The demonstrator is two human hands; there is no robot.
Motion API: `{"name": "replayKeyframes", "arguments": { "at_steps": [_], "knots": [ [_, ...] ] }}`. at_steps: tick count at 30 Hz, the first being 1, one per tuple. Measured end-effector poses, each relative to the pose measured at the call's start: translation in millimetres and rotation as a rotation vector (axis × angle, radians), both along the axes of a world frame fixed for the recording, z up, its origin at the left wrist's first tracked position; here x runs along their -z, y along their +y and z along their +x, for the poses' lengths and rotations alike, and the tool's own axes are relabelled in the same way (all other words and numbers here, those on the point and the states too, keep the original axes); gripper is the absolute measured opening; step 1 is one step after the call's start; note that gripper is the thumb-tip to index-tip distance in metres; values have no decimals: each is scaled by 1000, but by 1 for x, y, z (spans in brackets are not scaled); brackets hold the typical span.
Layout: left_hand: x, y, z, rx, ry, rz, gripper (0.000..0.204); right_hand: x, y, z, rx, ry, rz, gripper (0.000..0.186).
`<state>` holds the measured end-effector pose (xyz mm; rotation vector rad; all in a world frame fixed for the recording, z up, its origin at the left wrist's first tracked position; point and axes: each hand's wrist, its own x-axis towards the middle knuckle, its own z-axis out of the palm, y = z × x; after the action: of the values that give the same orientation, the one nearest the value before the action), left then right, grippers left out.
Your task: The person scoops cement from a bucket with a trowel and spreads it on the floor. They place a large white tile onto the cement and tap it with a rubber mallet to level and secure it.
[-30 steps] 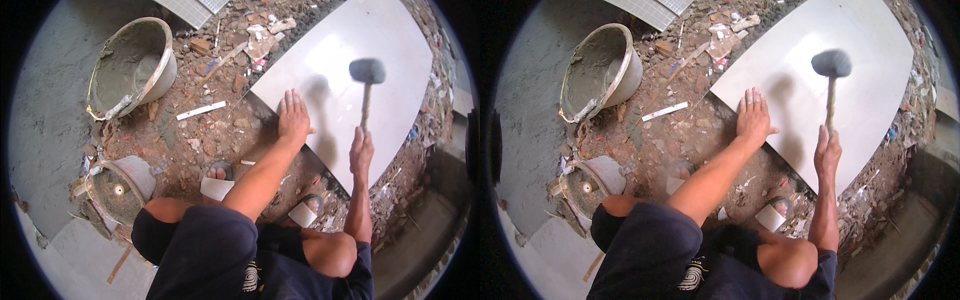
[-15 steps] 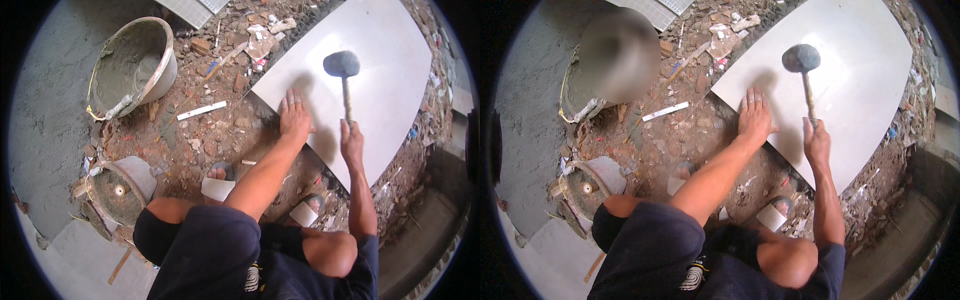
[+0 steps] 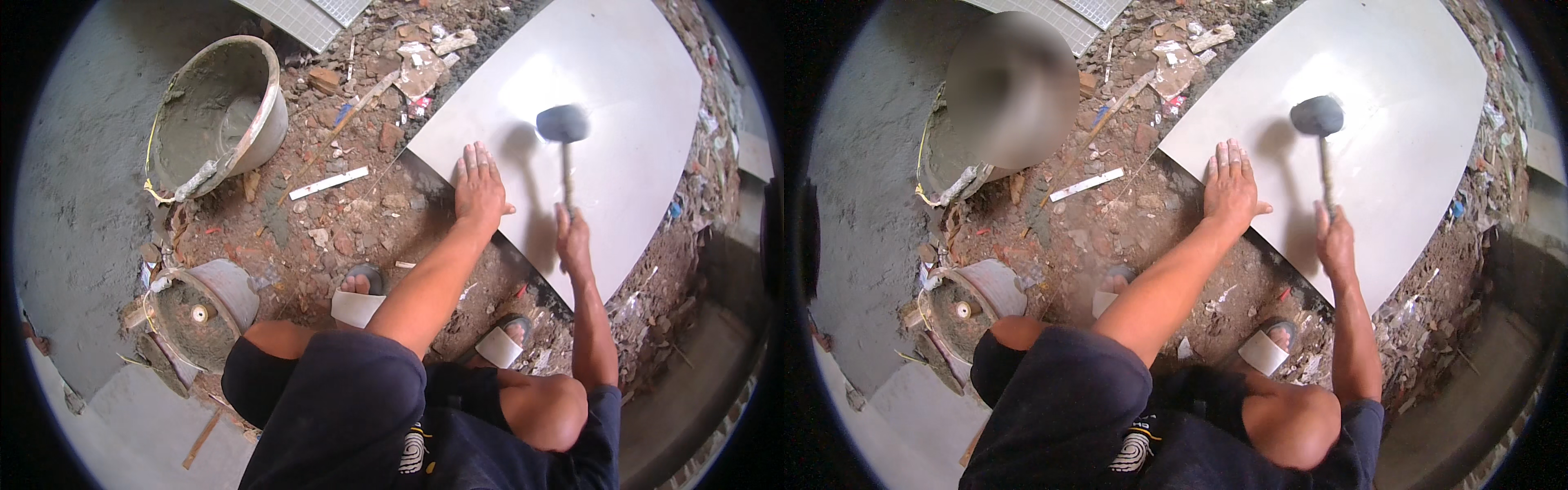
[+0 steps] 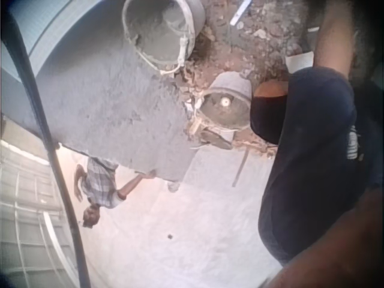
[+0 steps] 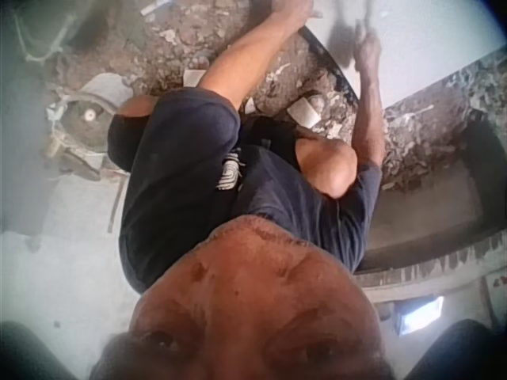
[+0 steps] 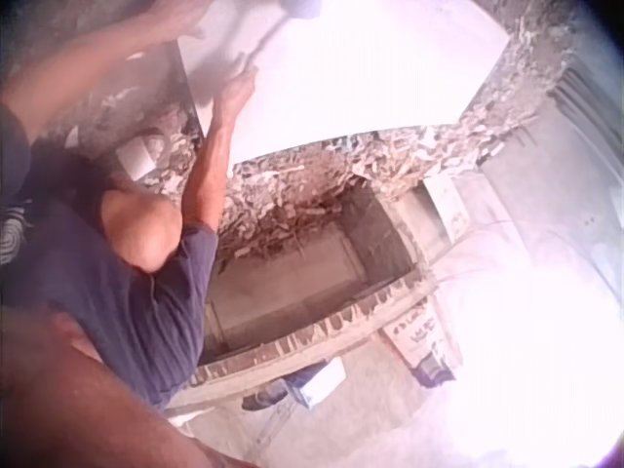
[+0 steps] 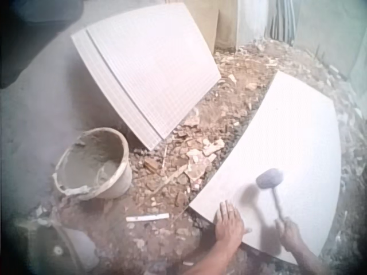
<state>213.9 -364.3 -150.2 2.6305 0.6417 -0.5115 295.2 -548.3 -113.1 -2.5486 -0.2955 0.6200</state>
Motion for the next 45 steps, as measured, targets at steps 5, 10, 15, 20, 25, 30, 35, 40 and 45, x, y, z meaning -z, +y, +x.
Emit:
{"name": "replayKeyframes", "arguments": {
  "at_steps": [5,10,15,20,25,30,35,40,45],
  "knots": [
    [1,0,2,-5,16,17,112,-11,-5,-13,253,-85,282,41],
    [0,1,4,-13,6,34,113,-13,-6,-15,5,-217,124,39],
    [-3,0,3,-8,49,12,109,-4,4,-7,74,-119,285,37],
    [-3,-1,2,-12,14,31,110,-3,13,1,-14,-291,142,39],
    [-2,-1,1,-5,2,39,110,-4,21,1,-206,-200,39,35],
    [-2,-1,3,-5,15,36,111,-9,21,-2,121,-142,163,40],
    [-1,-3,3,-3,14,74,111,-15,19,-2,-142,-156,-5,44],
    [-3,-2,3,0,26,53,112,-18,23,8,3,-163,168,44],
    [-5,1,5,-7,1,55,112,-14,20,15,69,-96,61,46]
  ]
}}
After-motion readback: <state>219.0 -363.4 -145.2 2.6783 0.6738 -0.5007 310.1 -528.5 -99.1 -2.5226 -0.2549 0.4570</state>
